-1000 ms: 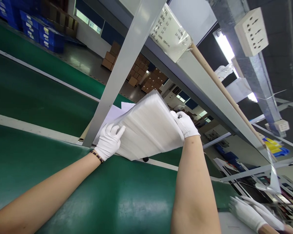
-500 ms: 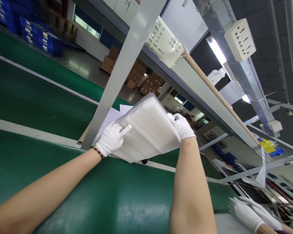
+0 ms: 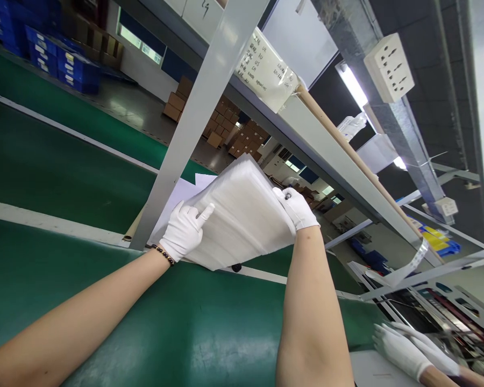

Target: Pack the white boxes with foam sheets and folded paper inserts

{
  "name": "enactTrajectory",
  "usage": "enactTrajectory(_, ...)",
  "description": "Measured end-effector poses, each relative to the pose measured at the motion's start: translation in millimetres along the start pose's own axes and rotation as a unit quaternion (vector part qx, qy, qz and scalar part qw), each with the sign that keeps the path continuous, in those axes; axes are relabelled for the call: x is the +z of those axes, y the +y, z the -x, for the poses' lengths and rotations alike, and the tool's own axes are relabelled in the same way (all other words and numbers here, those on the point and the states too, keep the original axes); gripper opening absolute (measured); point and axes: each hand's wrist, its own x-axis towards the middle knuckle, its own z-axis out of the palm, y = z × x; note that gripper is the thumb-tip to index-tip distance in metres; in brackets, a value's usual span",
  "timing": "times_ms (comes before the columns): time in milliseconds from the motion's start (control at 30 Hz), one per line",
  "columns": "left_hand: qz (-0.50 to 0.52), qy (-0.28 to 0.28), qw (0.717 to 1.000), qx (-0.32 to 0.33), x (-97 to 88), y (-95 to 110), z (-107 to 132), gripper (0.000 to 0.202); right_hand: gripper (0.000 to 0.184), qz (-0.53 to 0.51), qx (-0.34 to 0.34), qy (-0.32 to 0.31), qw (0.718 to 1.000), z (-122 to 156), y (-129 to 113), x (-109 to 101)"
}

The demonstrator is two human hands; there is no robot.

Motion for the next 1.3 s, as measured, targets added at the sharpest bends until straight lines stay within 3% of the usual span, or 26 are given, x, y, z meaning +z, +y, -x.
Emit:
enactTrajectory(333,-0.026,0.04,0.999,0.009,-4.1,1.7,3.6,0.063,0.023,0.002,-0.013,-0.007,1.0,1.3,-3.4,-1.3)
enactTrajectory(533,-0.009,0.106,0.993,0.042,-22.0,6.6,-11.0,0.042,0.026,-0.003,-0.02,-0.006,1.0,4.1,-8.0,-3.3)
enactTrajectory(667,-0.01,0.072,0.995,0.07,-30.7,5.7,-19.1,0.028,0.028,-0.005,-0.015,-0.007,1.0,5.8,-9.0,-4.9)
enactTrajectory(733,0.007,0.064,0.995,0.07,-28.5,4.0,-18.8,0.033,0.028,-0.008,-0.017,-0.007,1.0,6.1,-9.1,-5.5)
enactTrajectory(900,0.007,0.136,0.987,0.085,-17.4,1.6,-18.5,0.063,0.028,-0.015,-0.024,-0.005,1.0,5.2,-7.4,-5.6)
enactTrajectory(1133,-0.103,-0.026,0.992,0.064,-37.4,15.5,-35.2,0.078,0.028,-0.022,-0.03,-0.002,0.999,2.0,-3.6,-3.6)
enactTrajectory(1300,-0.09,-0.065,0.993,0.045,-42.9,19.2,-37.5,0.079,0.029,-0.023,-0.036,-0.004,0.999,1.5,-2.8,-3.7)
